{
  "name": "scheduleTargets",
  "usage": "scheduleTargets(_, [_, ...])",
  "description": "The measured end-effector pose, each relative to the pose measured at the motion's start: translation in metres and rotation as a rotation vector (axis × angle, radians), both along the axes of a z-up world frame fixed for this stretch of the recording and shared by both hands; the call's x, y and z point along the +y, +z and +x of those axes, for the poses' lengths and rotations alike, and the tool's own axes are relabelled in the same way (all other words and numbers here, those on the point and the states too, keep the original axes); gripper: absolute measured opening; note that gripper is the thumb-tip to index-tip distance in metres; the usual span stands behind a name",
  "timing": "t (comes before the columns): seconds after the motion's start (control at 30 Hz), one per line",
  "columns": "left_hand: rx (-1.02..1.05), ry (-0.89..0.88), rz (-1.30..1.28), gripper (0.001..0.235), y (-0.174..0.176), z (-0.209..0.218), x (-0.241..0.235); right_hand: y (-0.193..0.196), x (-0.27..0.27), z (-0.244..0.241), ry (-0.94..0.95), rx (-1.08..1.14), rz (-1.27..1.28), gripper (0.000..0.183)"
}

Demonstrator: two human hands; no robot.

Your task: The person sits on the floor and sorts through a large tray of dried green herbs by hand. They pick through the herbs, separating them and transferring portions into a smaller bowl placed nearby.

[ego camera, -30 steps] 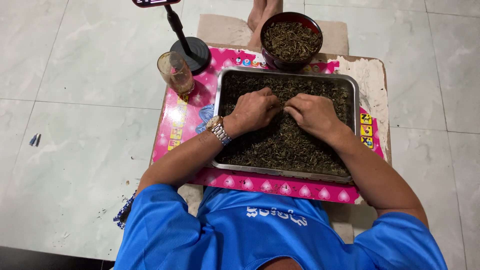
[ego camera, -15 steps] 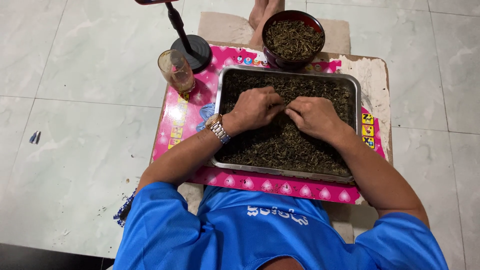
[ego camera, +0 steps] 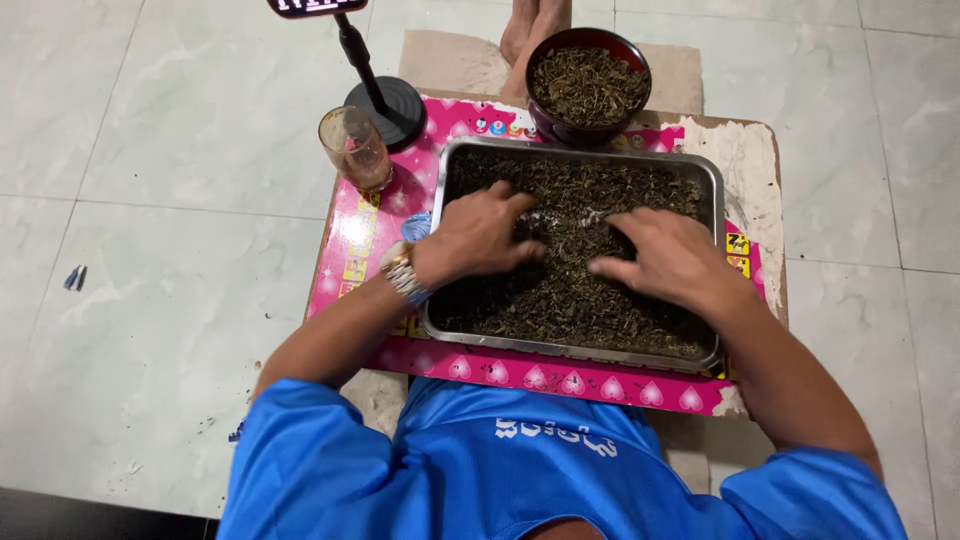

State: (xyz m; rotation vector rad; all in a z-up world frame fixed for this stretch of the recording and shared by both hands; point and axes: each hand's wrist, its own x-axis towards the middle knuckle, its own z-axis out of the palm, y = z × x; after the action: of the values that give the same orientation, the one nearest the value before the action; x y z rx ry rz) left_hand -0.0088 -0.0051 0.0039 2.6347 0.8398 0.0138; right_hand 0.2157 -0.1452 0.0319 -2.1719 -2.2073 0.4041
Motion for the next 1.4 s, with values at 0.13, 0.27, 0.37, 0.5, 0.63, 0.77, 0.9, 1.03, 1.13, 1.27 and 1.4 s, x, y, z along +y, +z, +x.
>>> scheduleTargets(0.13, [0.237,-0.125,-0.175,0.086,0.02,-0.022,-0.024,-0.003,-0.025,-0.002,-0.02,0.091,-0.201,0.092])
scheduleTargets(0.27, [0.216,-0.202,-0.328,0.098,0.036,-0.015,-0.044,-0.005,-0.022,-0.024,-0.044,0.173,-0.301,0.095])
scheduleTargets(0.37, [-0.074,-0.128,-0.385,0.088,-0.034,0.006,-0.034,-0.043,-0.006,-0.016,-0.021,0.416,-0.145,0.085])
scheduleTargets(0.5, [-0.268,-0.035,-0.588,0.084,-0.043,0.021,-0.013,-0.044,0.018,-0.006,-0.145,0.625,-0.145,0.088])
scheduleTargets(0.63, [-0.459,-0.067,-0.396,0.076,-0.019,0.016,0.013,-0.027,0.025,0.021,-0.023,0.671,0.166,0.076])
scheduleTargets(0.77, [-0.243,0.03,-0.034,0.041,-0.002,0.0,0.03,-0.006,0.02,0.047,0.075,0.255,0.306,0.058])
scheduleTargets(0.9, [-0.114,-0.005,-0.05,0.019,-0.017,-0.008,0.023,0.006,0.011,0.036,0.015,0.302,0.241,0.034])
scheduleTargets(1.03, [-0.033,0.032,-0.03,0.009,-0.033,0.004,0.032,-0.031,0.029,0.045,0.138,0.263,0.355,0.018])
scheduleTargets(1.13, [-0.175,-0.051,0.017,0.005,-0.028,0.013,0.031,-0.043,0.04,0.027,0.204,0.21,0.4,0.012])
scheduleTargets(1.27, [-0.226,-0.09,0.065,0.013,-0.014,0.023,0.027,-0.03,0.052,-0.011,0.223,-0.024,0.331,0.009])
scheduleTargets(1.4, [-0.107,0.031,-0.03,0.013,-0.03,0.025,0.034,-0.031,0.057,-0.022,0.17,-0.187,0.177,0.017])
